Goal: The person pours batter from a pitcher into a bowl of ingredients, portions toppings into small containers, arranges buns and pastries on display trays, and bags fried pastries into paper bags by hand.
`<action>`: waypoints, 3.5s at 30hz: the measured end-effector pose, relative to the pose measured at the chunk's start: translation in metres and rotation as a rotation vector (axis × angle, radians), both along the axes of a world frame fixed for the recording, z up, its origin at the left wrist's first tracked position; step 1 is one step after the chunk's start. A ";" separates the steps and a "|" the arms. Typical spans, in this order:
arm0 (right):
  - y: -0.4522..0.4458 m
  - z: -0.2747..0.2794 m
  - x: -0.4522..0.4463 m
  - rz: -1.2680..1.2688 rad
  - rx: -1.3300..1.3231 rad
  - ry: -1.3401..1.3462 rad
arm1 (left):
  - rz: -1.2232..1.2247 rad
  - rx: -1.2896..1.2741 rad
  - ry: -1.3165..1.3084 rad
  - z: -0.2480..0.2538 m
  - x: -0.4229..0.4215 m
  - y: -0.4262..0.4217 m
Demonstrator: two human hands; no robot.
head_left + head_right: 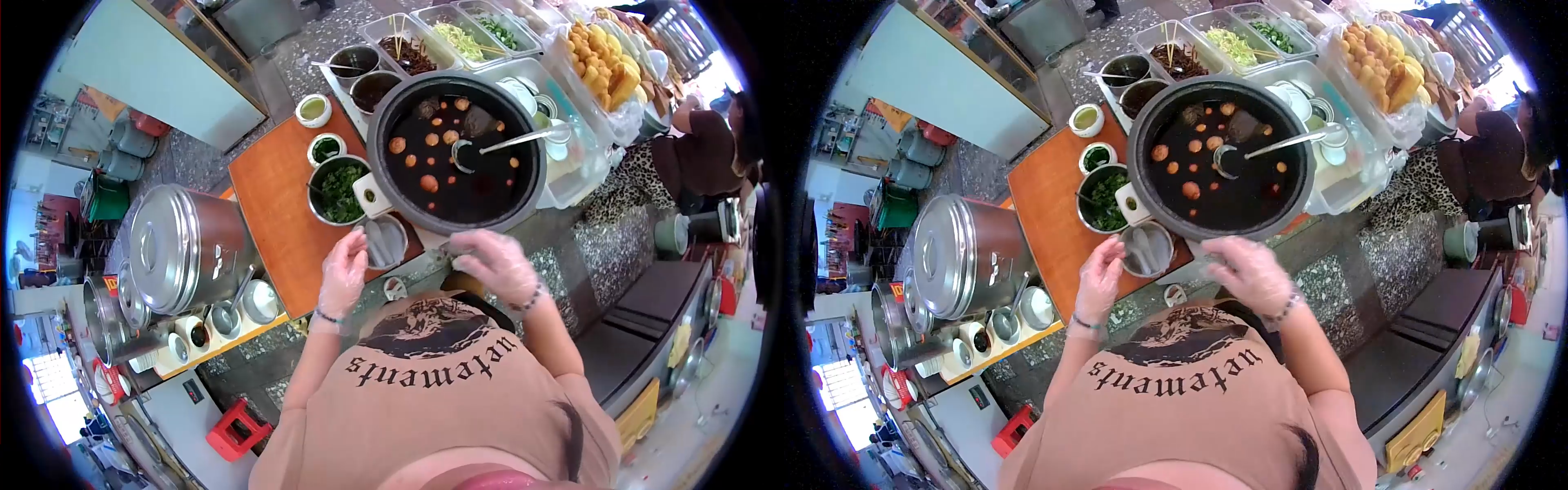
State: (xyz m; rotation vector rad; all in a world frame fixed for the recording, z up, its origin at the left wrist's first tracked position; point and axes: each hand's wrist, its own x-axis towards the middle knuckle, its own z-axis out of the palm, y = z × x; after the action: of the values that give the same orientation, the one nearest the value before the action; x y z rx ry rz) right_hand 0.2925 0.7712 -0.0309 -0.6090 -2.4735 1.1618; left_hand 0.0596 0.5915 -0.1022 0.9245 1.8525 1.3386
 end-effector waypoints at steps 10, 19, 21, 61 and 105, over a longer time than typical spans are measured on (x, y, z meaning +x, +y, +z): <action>0.207 0.038 0.017 0.157 0.020 -0.015 | 0.568 -0.078 0.116 0.000 0.067 0.080; 0.414 0.034 0.005 -0.104 0.067 -0.031 | 0.793 -0.158 0.060 -0.002 0.123 0.128; 0.471 0.002 -0.020 -0.251 0.214 -0.117 | 0.813 -0.160 0.054 -0.005 0.132 0.133; 0.577 -0.110 -0.097 -0.786 -0.077 0.198 | 0.743 -0.092 -0.024 -0.033 0.154 0.116; 0.546 -0.205 -0.448 0.275 0.602 -0.313 | 1.397 -0.247 -0.104 -0.040 0.290 0.211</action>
State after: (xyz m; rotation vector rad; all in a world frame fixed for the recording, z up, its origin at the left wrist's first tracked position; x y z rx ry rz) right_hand -0.1552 1.3171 -0.2362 -0.2946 -3.0393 0.3563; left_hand 0.3494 0.8024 -0.1420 -0.7817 2.5373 1.6911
